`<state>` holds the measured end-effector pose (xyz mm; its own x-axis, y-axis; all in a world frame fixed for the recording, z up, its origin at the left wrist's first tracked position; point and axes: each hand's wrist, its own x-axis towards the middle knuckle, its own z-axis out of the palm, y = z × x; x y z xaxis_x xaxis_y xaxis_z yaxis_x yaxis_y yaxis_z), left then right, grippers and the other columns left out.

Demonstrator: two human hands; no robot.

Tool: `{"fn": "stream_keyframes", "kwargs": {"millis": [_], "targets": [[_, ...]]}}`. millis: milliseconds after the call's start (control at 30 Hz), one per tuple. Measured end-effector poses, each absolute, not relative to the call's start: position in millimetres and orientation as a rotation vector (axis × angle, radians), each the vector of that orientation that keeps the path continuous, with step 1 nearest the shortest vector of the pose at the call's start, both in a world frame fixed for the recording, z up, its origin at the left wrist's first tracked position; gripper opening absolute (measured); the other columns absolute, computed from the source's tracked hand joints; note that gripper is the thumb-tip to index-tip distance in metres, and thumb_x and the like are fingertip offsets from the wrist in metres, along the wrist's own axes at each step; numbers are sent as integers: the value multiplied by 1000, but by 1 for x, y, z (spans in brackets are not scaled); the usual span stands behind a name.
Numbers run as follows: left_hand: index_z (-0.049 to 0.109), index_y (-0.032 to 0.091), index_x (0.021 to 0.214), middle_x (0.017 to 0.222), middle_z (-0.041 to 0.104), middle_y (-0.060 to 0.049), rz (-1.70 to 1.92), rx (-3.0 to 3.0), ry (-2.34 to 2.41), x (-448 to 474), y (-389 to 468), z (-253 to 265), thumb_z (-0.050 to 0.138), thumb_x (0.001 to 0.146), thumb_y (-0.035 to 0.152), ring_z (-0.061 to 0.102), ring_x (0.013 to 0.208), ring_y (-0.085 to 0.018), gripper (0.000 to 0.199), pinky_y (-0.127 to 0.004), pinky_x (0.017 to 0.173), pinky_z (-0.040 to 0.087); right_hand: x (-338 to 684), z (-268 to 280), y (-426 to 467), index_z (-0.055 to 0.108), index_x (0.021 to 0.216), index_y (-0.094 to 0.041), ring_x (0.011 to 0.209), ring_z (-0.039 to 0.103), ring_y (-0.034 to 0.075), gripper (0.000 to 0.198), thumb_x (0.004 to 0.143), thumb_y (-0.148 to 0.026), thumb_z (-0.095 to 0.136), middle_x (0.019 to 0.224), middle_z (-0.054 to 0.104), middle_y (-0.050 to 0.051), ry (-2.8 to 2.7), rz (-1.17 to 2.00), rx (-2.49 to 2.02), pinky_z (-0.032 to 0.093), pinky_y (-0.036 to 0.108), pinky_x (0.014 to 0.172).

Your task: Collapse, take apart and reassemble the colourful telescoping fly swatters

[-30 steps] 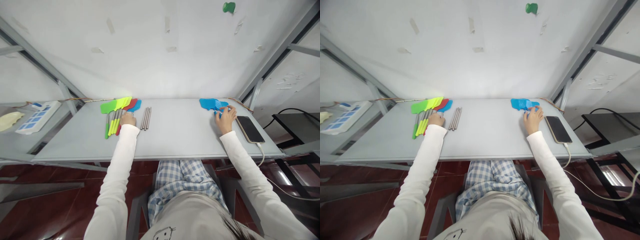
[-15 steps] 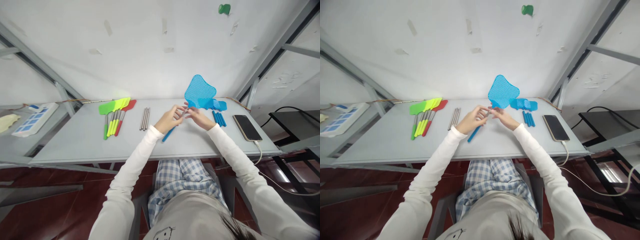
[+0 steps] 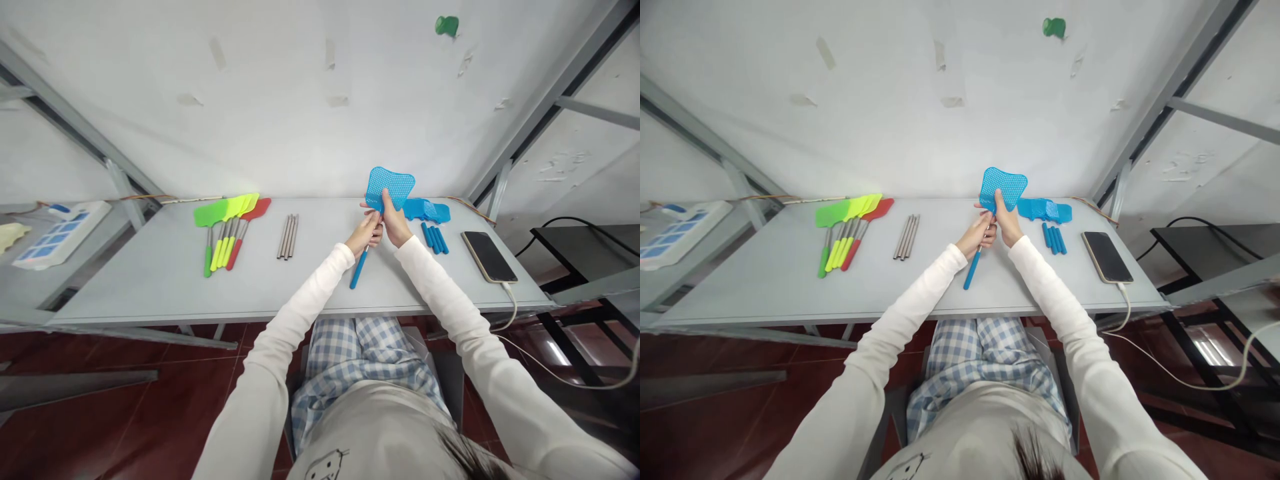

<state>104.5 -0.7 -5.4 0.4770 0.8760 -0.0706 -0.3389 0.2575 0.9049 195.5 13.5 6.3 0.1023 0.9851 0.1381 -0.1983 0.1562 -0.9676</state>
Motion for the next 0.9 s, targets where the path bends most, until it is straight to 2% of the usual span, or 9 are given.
{"fn": "stream_keyframes", "kwargs": {"millis": [67,167,333,600,733,900], "targets": [[37,21,77,52,24,12,882,953,655,103,-6,-6,52,91,53,16,34,-1,38,-12,38,9,195,6,15,62,94,-20,69,67,16,57,76,-74,56,82,75,5,-1031,1075,-1003,54,29,64],[36,21,76,52,23,12,887,922,670,101,-11,0,50,92,51,14,35,-1,37,-12,38,7,195,9,16,62,89,-20,70,67,17,52,76,-70,61,80,74,5,-986,1055,-1010,55,31,65],[36,21,75,51,22,12,923,862,704,104,-8,16,48,95,46,14,34,0,34,-12,38,6,192,16,28,62,84,-19,69,68,18,45,77,-64,63,78,73,5,-904,1063,-1022,56,32,64],[34,20,72,50,20,12,953,773,727,102,-1,22,48,95,43,12,35,0,35,-13,37,6,185,8,54,59,79,-20,60,64,13,39,78,-58,65,74,70,1,-820,1097,-1045,52,25,55],[34,20,72,51,19,12,921,747,749,100,-4,18,48,95,43,11,35,0,35,-13,36,5,190,7,67,57,83,-21,56,61,10,35,79,-56,64,72,68,-2,-751,1130,-1106,48,23,51],[36,19,72,50,20,12,888,738,735,102,-13,17,41,99,36,13,34,0,32,-12,36,6,198,15,76,55,84,-22,50,54,7,23,81,-43,64,68,63,-7,-589,1102,-1141,45,21,50]]}}
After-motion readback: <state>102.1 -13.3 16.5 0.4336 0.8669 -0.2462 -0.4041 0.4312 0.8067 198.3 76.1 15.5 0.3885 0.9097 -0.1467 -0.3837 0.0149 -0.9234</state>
